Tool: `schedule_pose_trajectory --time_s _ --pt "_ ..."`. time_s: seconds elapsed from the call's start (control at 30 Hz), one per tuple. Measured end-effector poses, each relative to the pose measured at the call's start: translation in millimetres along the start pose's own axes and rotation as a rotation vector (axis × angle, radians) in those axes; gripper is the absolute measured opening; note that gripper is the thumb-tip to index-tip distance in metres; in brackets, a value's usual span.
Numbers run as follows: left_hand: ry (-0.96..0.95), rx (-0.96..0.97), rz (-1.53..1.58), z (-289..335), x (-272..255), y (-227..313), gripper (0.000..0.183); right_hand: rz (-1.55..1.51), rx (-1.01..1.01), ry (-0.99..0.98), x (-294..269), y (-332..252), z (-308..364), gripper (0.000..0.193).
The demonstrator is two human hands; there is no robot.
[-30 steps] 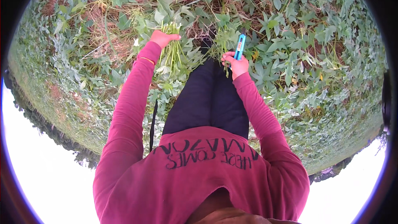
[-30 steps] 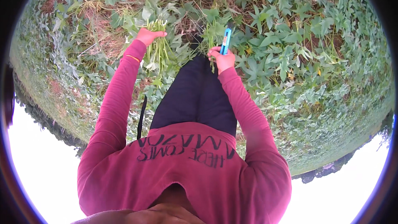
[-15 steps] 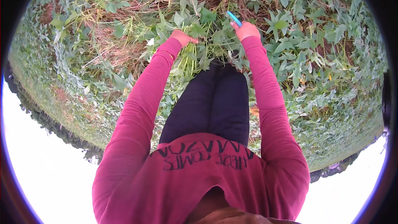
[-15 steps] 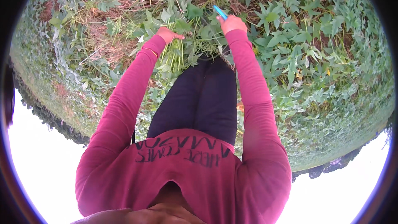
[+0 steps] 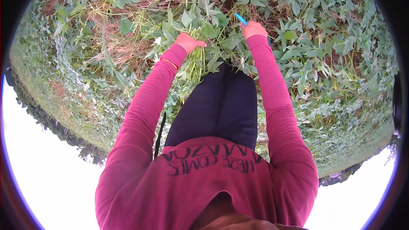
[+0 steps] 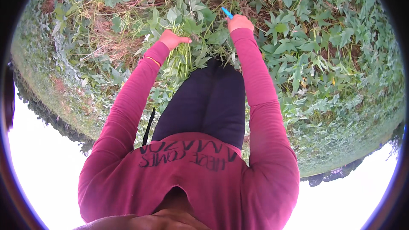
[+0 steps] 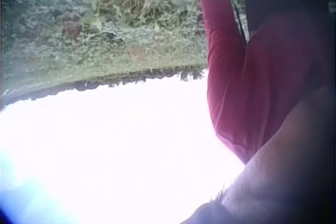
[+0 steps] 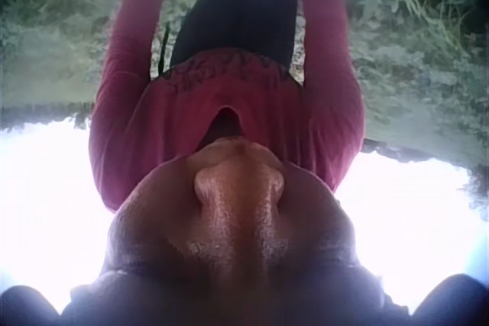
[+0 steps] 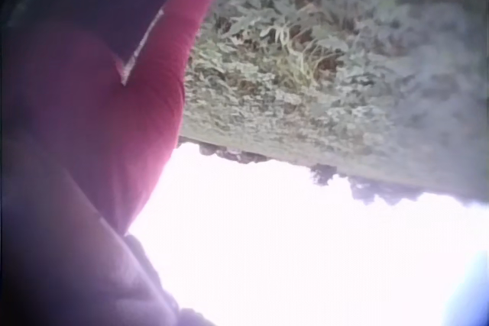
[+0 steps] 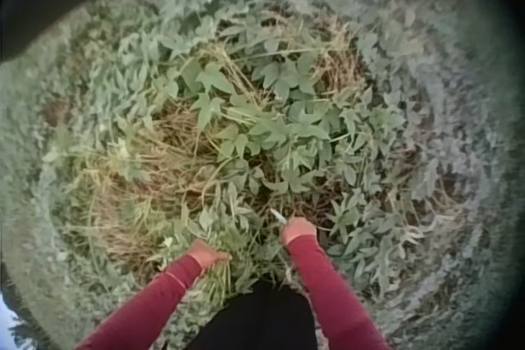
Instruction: The person harvests bunches of leafy stems by hand and using a tool to cut additional stems from a field.
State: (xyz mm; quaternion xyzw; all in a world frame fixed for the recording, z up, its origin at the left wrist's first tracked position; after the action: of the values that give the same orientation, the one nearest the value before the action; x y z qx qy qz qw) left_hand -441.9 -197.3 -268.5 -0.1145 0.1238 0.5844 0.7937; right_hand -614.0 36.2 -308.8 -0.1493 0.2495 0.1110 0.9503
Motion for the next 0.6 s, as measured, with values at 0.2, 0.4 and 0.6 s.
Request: schedule_pose_trajectory --time_s 0.2,0.4,0.6 --pt "-0.074 0.087 0.013 36.5 4.3 43.8 0.074 0.078 0.113 -0.116 26.1 15.6 -58.1 0.03" --pt "-0.092 0.296 0.459 105.9 -24.3 11.4 0.049 -0.102 -0.167 0.584 -46.6 5.2 19.5 0.026" --pt "-0.091 0.368 0.478 181.3 -16.7 12.6 0.042 -1.77 -0.169 0.187 -26.6 -60.7 81.2 0.028"
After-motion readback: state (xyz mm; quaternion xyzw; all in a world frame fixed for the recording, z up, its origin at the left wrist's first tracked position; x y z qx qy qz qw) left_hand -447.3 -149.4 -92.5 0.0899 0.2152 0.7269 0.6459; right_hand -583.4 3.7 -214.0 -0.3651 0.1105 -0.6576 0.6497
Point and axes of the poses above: each hand's wrist, its own z-axis away from the middle knuckle, its own x-axis out of the palm, y = z × x, the point moved 8 cm from there along -z, towards the middle knuckle, and after that the axes turned 11 degrees about -x, right-handed, at the moved point
